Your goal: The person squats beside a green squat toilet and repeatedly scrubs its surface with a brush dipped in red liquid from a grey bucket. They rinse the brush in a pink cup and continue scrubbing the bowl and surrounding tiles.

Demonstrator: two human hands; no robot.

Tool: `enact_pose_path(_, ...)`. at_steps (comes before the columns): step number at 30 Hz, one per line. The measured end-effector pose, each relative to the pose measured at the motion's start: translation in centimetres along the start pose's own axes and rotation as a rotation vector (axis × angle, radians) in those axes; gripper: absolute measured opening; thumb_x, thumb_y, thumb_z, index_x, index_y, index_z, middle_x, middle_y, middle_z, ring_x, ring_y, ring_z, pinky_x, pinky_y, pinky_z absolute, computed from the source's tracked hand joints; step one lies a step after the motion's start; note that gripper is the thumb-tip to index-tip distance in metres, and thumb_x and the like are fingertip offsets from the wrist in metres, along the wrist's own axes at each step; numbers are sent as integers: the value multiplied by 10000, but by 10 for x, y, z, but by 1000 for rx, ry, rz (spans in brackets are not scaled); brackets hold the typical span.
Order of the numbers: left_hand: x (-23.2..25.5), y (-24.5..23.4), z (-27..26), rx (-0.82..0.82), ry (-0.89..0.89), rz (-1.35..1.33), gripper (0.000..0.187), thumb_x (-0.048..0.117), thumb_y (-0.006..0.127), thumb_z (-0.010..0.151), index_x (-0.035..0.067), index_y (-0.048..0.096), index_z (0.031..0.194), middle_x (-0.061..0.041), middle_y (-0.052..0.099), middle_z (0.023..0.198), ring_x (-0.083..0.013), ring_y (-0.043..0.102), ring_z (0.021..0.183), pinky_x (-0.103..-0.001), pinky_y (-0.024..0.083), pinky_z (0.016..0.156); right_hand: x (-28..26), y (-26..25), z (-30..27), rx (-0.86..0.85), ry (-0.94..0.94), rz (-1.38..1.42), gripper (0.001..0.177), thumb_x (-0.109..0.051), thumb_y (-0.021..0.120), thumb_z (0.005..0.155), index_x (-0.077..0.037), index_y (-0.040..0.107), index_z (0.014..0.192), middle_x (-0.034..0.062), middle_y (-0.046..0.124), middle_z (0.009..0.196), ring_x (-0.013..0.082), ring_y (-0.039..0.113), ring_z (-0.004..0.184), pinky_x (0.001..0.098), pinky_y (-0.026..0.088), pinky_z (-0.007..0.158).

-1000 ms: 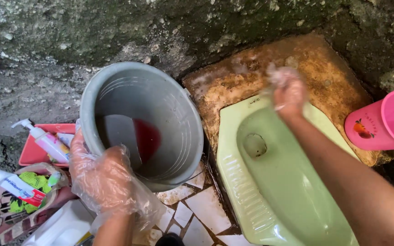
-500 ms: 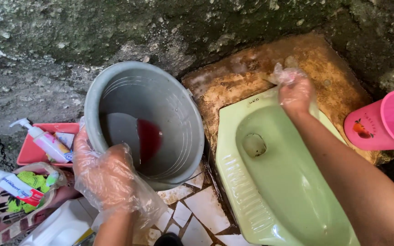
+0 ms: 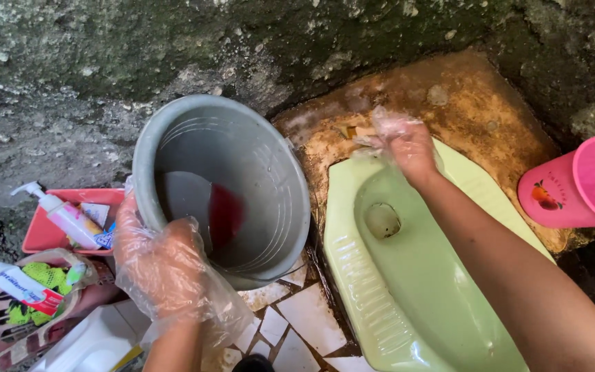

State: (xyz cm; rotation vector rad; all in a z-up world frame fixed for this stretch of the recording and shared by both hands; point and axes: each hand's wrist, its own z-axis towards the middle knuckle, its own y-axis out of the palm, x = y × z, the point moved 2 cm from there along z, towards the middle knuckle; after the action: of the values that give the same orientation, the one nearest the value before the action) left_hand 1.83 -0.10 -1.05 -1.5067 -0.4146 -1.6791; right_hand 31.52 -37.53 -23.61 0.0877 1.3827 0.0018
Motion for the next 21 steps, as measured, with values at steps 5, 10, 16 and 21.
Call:
enact_pose_path(5,2,0,-1,14,-18,-41,602,-38,609,760,14,599,1359,-91,695,1159,-177,677,1007,-297,521,957,-47,18,-22,110,124,-802,177,34,543,889,-51,627,1020,84,677,993,191,629,864,309,506,749)
enact_pose_path(10,3,4,-1,37,-89,-76,586,-47,575,760,36,605,1339,-76,686,1102,-166,660,928,-294,531,871,-19,18,-7,181,457,931,212,76,489,806,33,598,983,188,673,1051,278,678,992,346,641,913)
enact_pose_path(16,7,7,-6,35,-28,-57,518,-69,571,806,23,623,1313,-80,681,1115,-159,655,965,-289,525,921,-1,1,-15,21,-6,-620,223,58,523,864,-39,619,1040,129,709,1052,177,667,931,309,554,748)
enact_pose_path(21,9,7,-7,38,-77,-85,488,-89,582,832,35,616,1303,-72,687,1105,-150,659,935,-296,541,890,32,-23,-4,114,228,490,153,98,488,882,-35,518,952,142,660,1055,152,702,953,256,492,620)
